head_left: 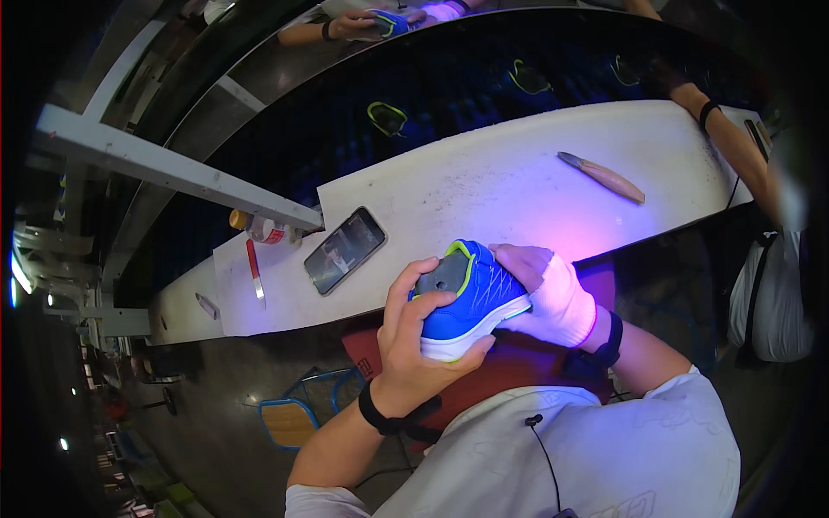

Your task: The person picks up a shoe and a sole, presses them together by hand, and rubs the edges before placing the assembly onto a conveyor rack. This process is repeated with another shoe and sole.

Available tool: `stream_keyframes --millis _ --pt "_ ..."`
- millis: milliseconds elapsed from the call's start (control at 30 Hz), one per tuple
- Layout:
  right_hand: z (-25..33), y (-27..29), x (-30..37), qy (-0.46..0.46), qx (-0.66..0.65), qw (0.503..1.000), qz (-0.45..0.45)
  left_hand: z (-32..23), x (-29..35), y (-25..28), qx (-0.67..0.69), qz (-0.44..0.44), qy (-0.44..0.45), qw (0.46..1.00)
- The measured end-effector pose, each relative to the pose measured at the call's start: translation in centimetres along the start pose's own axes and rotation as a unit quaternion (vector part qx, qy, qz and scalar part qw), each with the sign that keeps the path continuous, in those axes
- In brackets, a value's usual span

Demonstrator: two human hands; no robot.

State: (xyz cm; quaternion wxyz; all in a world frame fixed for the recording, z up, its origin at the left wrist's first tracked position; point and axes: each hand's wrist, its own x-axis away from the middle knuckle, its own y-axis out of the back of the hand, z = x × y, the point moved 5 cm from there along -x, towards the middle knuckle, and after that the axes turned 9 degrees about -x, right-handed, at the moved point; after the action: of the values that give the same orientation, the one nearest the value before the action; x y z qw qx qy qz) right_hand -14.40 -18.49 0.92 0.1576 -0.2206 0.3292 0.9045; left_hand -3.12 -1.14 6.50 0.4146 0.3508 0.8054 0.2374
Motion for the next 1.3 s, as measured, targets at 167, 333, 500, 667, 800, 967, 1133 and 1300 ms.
stream_keyframes --millis 167,333,500,667,800,967,1133,1300 --pt "-1.0 1.7 0.5 0.119 0.050 0.991 0.036 0.9 0.1 -0.5 0.088 0.030 0.041 0.995" --pt "5.3 12.9 -6.9 0.226 0.285 0.930 -0.051 -0.1 1.3 2.5 0.317 -0.154 0.002 0.936" --pt "12.1 28.7 -21.7 0.311 0.420 0.773 -0.359 1.8 4.5 1.3 0.316 -0.102 0.070 0.941" --pt "12.3 37.1 -38.8 0.194 0.523 0.776 -0.296 2.5 4.6 0.1 0.322 -0.087 0.190 0.923" --pt "10.6 26.7 -40.7 0.137 0.413 0.871 -0.226 3.5 5.9 -0.4 0.325 -0.095 0.248 0.907" --pt "-0.4 15.5 -36.5 -0.011 0.349 0.936 0.050 8.1 2.1 -2.3 0.243 -0.065 0.203 0.946" --pt "-1.3 19.5 -34.5 -0.107 0.341 0.933 -0.031 13.6 -10.0 -3.1 0.091 -0.071 0.153 0.981" --pt "-3.4 17.9 -35.8 0.069 0.391 0.916 -0.064 32.1 -17.6 -7.3 -0.101 -0.145 0.433 0.884"
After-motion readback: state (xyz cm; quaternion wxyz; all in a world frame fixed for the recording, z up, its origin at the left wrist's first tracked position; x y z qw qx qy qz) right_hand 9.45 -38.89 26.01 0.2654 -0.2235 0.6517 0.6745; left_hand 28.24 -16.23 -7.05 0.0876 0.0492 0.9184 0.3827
